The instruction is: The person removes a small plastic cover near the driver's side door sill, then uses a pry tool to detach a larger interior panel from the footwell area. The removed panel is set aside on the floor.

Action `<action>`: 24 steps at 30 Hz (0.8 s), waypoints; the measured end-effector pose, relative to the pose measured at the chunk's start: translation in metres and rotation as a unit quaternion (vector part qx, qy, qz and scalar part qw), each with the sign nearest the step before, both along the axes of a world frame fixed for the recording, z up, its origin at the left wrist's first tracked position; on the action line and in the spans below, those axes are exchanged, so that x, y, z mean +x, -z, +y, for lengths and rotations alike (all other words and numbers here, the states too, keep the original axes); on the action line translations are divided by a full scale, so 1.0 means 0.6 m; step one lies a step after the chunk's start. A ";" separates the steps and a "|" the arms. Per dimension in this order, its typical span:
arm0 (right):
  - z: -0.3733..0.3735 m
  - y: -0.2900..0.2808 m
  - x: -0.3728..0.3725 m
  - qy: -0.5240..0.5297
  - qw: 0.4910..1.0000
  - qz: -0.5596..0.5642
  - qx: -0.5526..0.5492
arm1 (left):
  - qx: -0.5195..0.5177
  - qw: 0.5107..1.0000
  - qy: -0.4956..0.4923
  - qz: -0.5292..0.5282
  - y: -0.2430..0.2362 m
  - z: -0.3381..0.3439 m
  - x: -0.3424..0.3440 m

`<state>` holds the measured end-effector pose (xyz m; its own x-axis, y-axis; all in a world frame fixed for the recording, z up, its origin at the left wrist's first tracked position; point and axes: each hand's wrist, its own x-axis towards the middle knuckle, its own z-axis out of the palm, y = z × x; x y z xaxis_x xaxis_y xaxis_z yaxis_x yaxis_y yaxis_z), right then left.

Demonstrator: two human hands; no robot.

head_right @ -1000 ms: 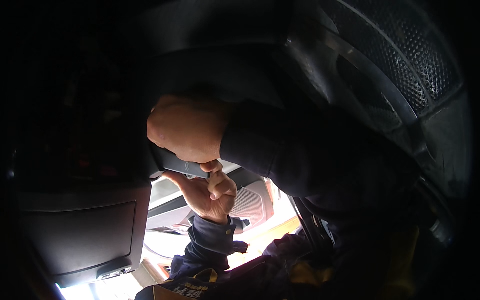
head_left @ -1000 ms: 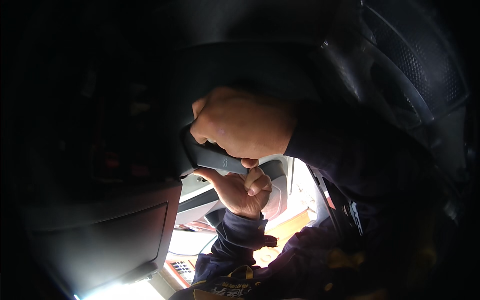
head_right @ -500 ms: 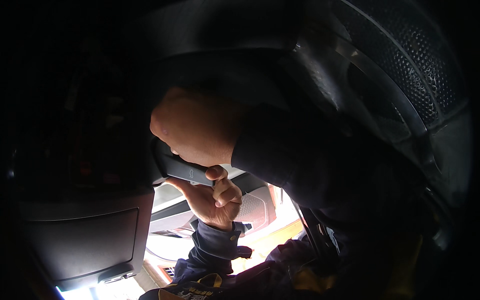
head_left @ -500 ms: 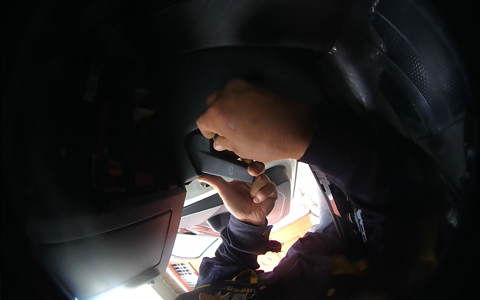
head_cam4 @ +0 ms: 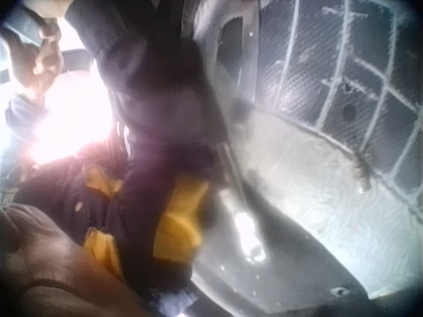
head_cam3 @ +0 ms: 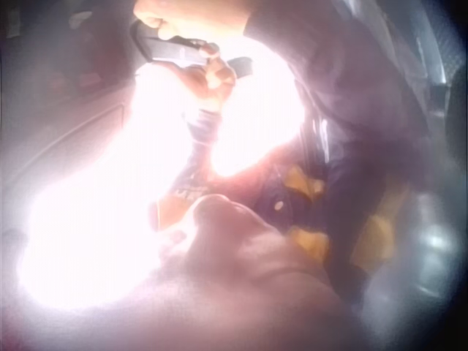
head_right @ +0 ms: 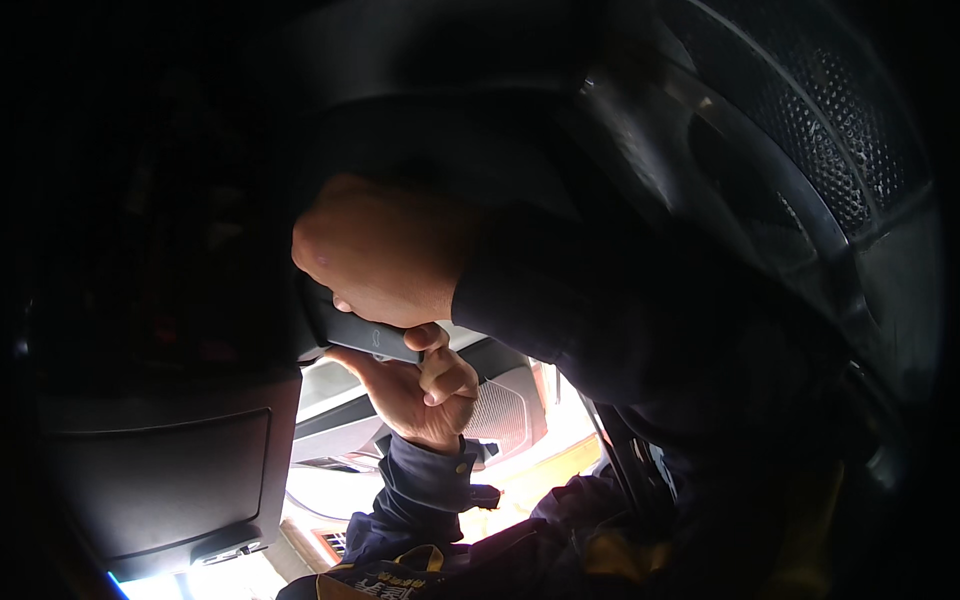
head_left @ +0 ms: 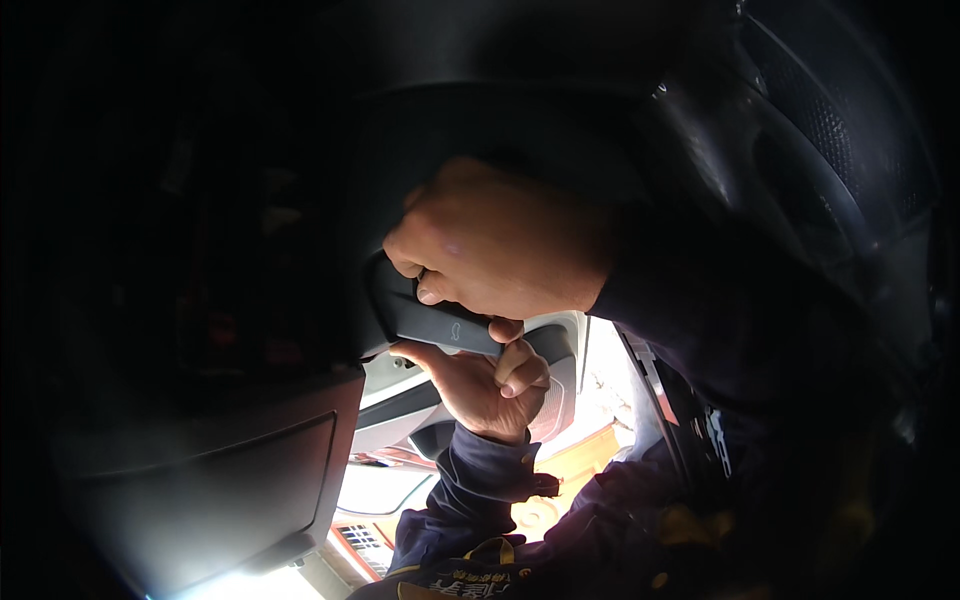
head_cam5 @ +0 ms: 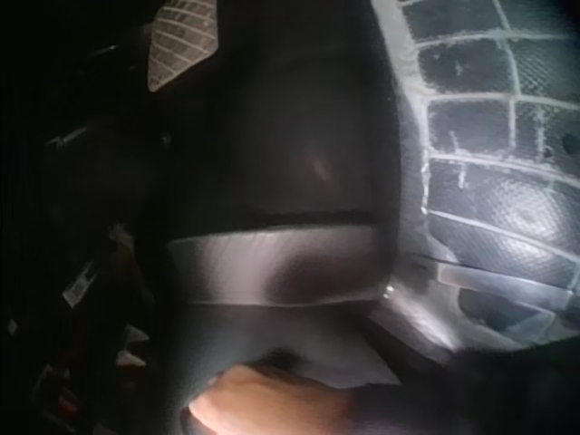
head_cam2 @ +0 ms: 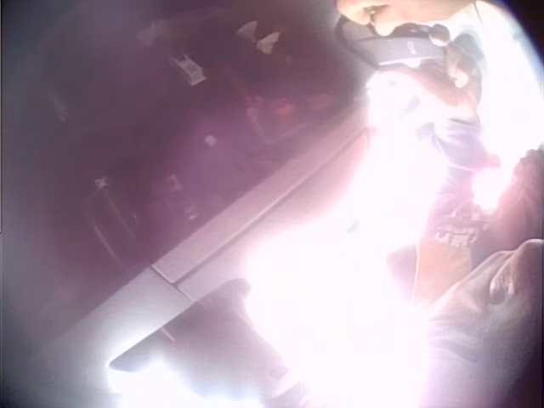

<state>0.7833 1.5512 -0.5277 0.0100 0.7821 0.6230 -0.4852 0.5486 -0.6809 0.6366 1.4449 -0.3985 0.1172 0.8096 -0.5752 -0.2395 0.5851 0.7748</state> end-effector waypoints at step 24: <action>-0.016 -0.004 0.051 0.021 0.999 -0.030 0.017 | -0.003 0.999 0.032 -0.014 0.001 0.006 -0.020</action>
<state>0.8142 1.5415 -0.5250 0.0051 0.7602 0.6497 -0.4204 0.5912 -0.6883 0.6249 1.4483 -0.3989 0.1843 0.7967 -0.5757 -0.2229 0.6043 0.7650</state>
